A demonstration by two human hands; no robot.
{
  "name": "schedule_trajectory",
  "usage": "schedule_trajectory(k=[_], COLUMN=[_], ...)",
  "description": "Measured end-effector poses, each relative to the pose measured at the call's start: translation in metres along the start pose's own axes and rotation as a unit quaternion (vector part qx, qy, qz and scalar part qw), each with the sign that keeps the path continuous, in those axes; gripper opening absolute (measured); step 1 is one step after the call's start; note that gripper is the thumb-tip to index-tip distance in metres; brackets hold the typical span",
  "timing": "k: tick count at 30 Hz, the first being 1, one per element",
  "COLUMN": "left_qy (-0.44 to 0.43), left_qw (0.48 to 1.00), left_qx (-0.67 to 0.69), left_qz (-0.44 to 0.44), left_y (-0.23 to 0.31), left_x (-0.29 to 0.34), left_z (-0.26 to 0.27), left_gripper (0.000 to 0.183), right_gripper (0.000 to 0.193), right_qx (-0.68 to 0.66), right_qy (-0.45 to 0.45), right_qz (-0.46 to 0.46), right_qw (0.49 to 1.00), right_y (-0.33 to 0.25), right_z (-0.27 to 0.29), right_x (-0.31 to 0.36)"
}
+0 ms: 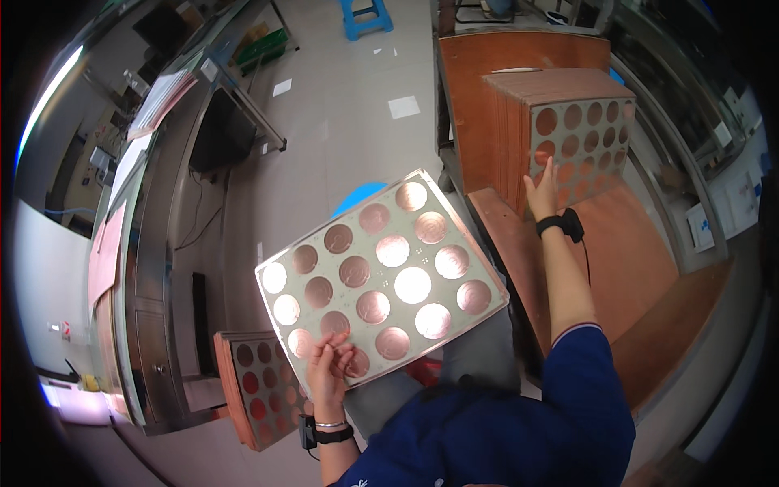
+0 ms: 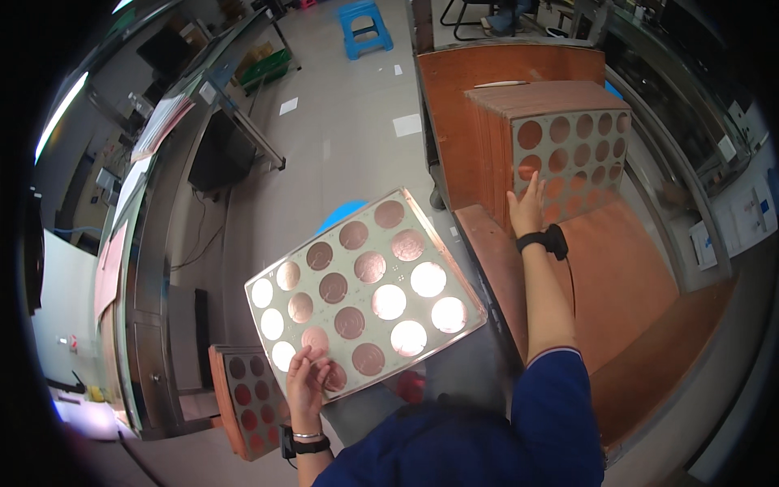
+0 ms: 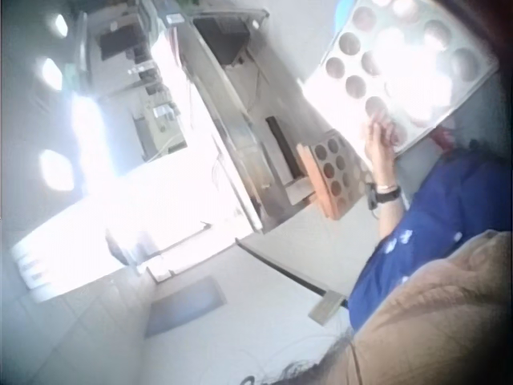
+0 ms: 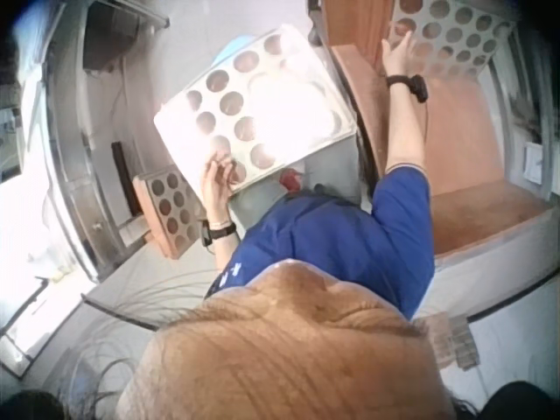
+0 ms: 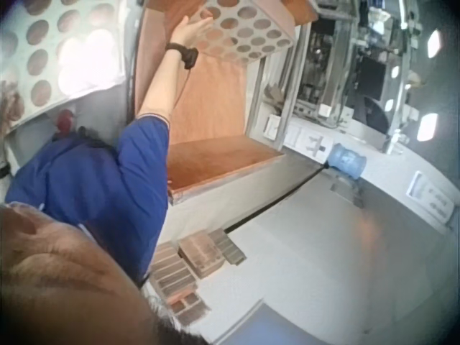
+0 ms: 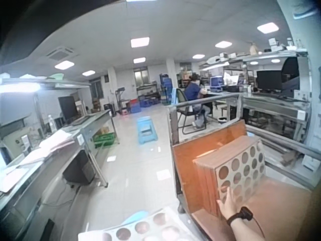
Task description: Inspecting and flipping large etched metal sheets or circuit board panels on a production floor.
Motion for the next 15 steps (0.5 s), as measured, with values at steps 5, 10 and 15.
schedule_trajectory(k=[5,10,15], left_qy=[0.090,0.180,0.222], left_qw=[0.994,0.959,0.937], left_qx=[-0.018,-0.144,-0.251], left_qz=[-0.065,-0.167,-0.094], left_y=[0.032,0.070,0.055], left_x=[0.011,0.027,0.031], left_z=[0.059,0.104,0.136], left_gripper=[0.022,0.022,0.022], right_gripper=[0.043,0.041,0.041], right_qx=[-0.125,-0.216,-0.003], right_qy=[-0.097,-0.199,-0.181], right_qz=[0.212,0.203,0.299], right_qw=[0.964,0.934,0.937], right_y=[-0.063,-0.106,-0.149], right_z=[0.007,-0.005,-0.035], right_x=[0.060,0.129,0.198])
Point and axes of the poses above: each hand's wrist, its own x-axis away from the middle knuckle, its own z-axis out of the back of the hand, y = z × x, the point moved 10 cm from there along -x, towards the middle knuckle, and after that the axes turned 14 degrees about -y, right-handed, at the moved point
